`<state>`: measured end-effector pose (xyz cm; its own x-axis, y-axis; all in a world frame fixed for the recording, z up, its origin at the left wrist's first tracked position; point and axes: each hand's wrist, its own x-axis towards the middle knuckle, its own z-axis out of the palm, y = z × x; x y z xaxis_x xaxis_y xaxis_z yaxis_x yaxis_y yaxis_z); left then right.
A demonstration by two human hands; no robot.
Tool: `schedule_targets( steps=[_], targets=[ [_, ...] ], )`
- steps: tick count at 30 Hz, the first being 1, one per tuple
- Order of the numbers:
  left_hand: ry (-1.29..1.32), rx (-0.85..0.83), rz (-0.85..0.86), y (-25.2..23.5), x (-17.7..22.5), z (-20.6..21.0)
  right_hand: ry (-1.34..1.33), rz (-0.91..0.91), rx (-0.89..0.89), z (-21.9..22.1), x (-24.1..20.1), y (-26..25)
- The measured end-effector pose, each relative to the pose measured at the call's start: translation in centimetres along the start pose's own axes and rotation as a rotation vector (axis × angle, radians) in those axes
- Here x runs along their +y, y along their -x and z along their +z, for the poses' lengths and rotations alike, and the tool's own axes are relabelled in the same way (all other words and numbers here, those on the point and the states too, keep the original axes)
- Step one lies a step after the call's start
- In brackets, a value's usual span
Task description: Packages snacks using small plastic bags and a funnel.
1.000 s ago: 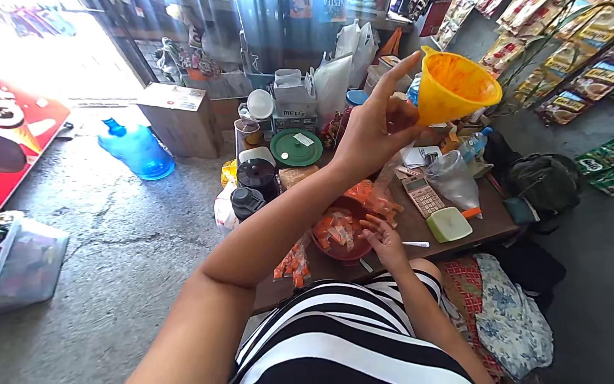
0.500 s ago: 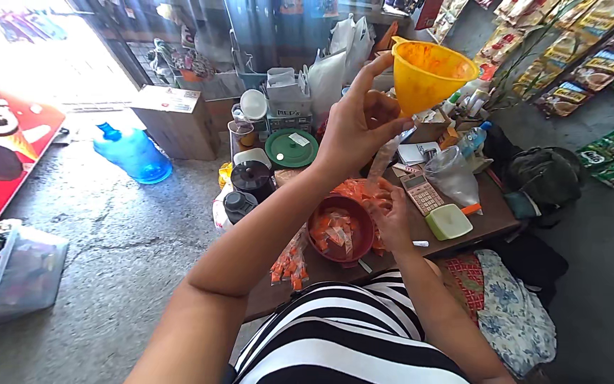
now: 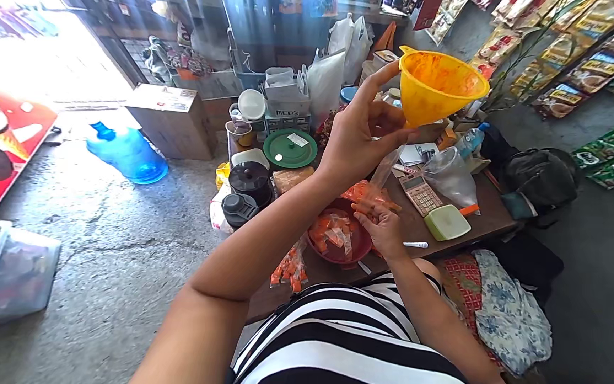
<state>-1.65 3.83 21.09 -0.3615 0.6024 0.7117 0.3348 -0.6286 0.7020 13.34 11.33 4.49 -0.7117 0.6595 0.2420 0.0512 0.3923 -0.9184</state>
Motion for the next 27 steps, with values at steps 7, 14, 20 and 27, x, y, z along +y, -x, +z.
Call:
schedule_targets(
  steps=[7, 14, 20, 27],
  targets=[
    [-0.012, -0.061, -0.065, 1.2, -0.2, -1.4, -0.139, -0.081, -0.047, -4.5, -3.6, -1.3],
    [-0.058, -0.097, -0.058, 2.2, -1.6, -1.7, -0.054, -0.495, 0.01, -8.6, -12.1, -5.2],
    [-0.136, -0.156, -0.062, 2.7, -1.2, -1.6, 0.16, -0.526, -0.095, -8.3, -15.4, -6.3],
    [-0.186, -0.19, -0.055, 4.0, -2.0, -2.1, 0.188, -0.417, -0.123, -6.7, -15.4, -5.9]
  ],
)
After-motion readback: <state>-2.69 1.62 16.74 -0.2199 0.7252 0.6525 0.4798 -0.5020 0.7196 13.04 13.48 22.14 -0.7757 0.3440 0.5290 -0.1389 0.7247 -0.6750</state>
